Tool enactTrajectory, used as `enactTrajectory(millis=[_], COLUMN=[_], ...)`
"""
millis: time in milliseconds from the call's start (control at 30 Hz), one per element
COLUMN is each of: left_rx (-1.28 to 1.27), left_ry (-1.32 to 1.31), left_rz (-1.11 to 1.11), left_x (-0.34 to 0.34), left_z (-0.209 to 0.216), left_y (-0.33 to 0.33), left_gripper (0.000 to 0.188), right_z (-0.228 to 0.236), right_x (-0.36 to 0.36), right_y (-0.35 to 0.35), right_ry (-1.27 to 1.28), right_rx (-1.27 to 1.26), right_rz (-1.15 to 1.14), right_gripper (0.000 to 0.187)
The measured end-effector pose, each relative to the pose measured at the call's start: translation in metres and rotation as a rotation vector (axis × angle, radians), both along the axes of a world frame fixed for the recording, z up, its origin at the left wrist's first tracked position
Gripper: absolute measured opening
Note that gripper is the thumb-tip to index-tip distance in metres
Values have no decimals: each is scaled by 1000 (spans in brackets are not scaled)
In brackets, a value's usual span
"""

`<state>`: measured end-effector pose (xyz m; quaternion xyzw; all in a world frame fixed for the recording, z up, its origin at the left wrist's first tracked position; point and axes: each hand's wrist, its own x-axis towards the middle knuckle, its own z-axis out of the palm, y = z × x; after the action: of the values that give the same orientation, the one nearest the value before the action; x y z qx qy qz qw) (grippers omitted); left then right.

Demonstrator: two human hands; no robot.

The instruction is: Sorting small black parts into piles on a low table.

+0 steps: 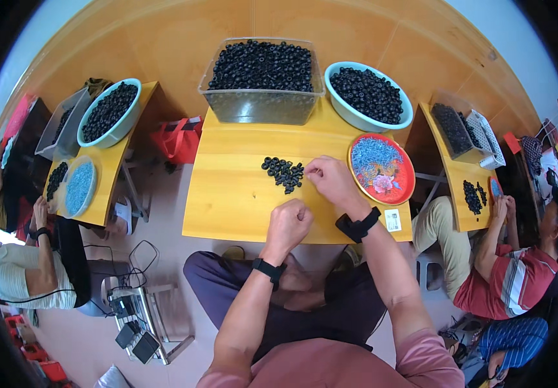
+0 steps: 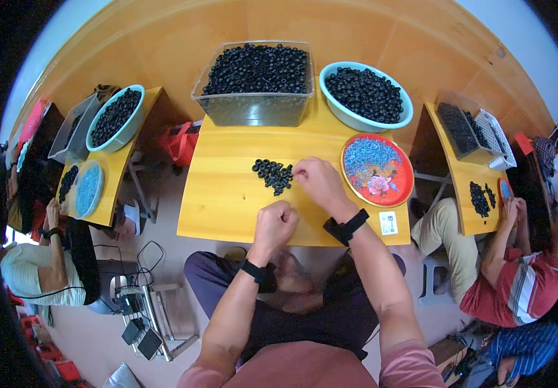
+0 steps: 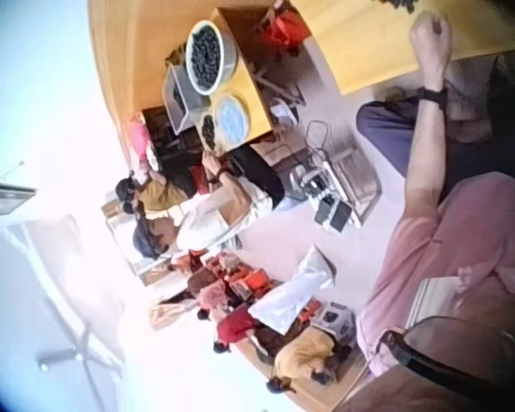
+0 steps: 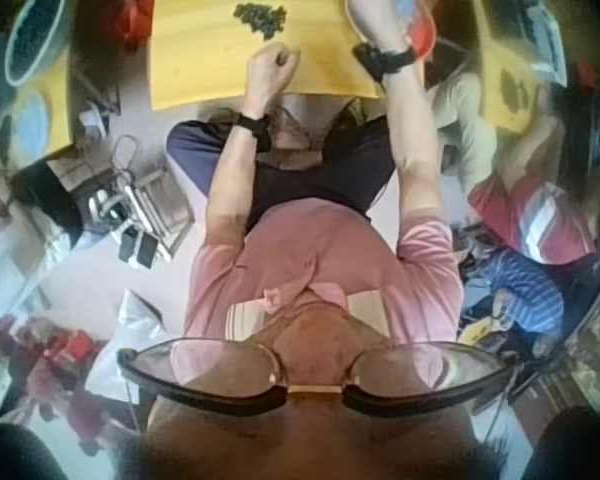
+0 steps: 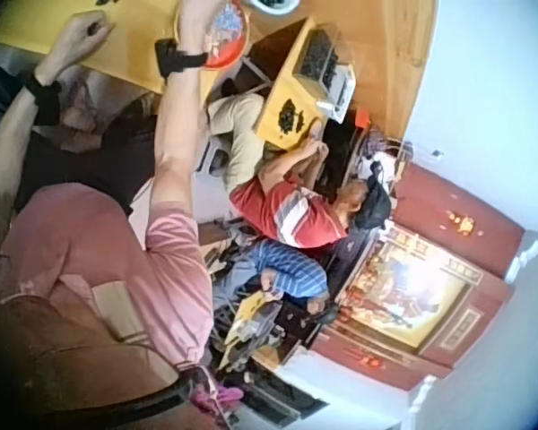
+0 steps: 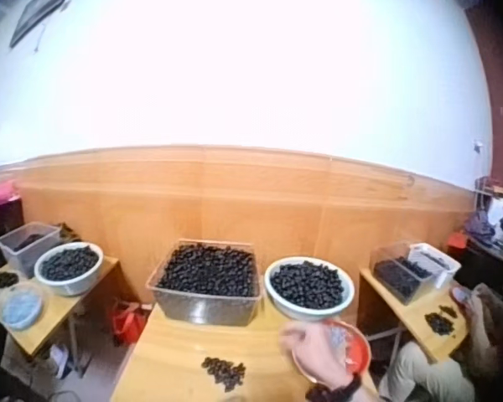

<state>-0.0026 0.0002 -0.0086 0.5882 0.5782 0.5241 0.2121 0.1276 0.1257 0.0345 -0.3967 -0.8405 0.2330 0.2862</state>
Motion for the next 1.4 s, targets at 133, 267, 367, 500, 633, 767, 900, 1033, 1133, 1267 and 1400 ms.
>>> enactTrajectory(millis=[133, 267, 367, 500, 633, 767, 900, 1033, 1133, 1267, 1400], left_rx=[-40, -32, 6, 5, -83, -1, -43, -24, -48, -103, -125], left_ry=[-8, -2, -3, 10, -50, -219, -156, -143, -179, -165, -149], left_rz=[-8, 11, 28, 35, 51, 152, 31, -47, -47, -67, -69], left_x=[0, -2, 2, 3, 5, -1, -2, -3, -2, 0, 2], left_z=[7, 7, 5, 5, 7, 0, 8, 4, 3, 4, 12], left_y=[-3, -2, 0, 1, 0, 4, 2, 1, 2, 1, -1], left_gripper=[20, 22, 26, 32, 18, 30, 25, 21, 21, 19, 17], right_z=[-2, 3, -1, -3, 12, 4, -10, -15, -16, -19, -8], right_x=[-24, -38, -41, -43, -33, -8, 16, 24, 26, 31, 34], right_y=[-3, 4, 5, 6, -6, -22, -37, -47, -51, -52, -62], right_ry=[-52, -197, -267, -278, -231, 91, 229, 324, 449, 423, 415], right_rx=[53, 7, -1, 52, 42, -152, -460, -687, -736, -709, -721], right_rz=[-82, -90, -88, -97, -164, -171, -2, 16, 50, 56, 33], right_gripper=[14, 15, 16, 16, 17, 23, 27, 21, 16, 17, 19])
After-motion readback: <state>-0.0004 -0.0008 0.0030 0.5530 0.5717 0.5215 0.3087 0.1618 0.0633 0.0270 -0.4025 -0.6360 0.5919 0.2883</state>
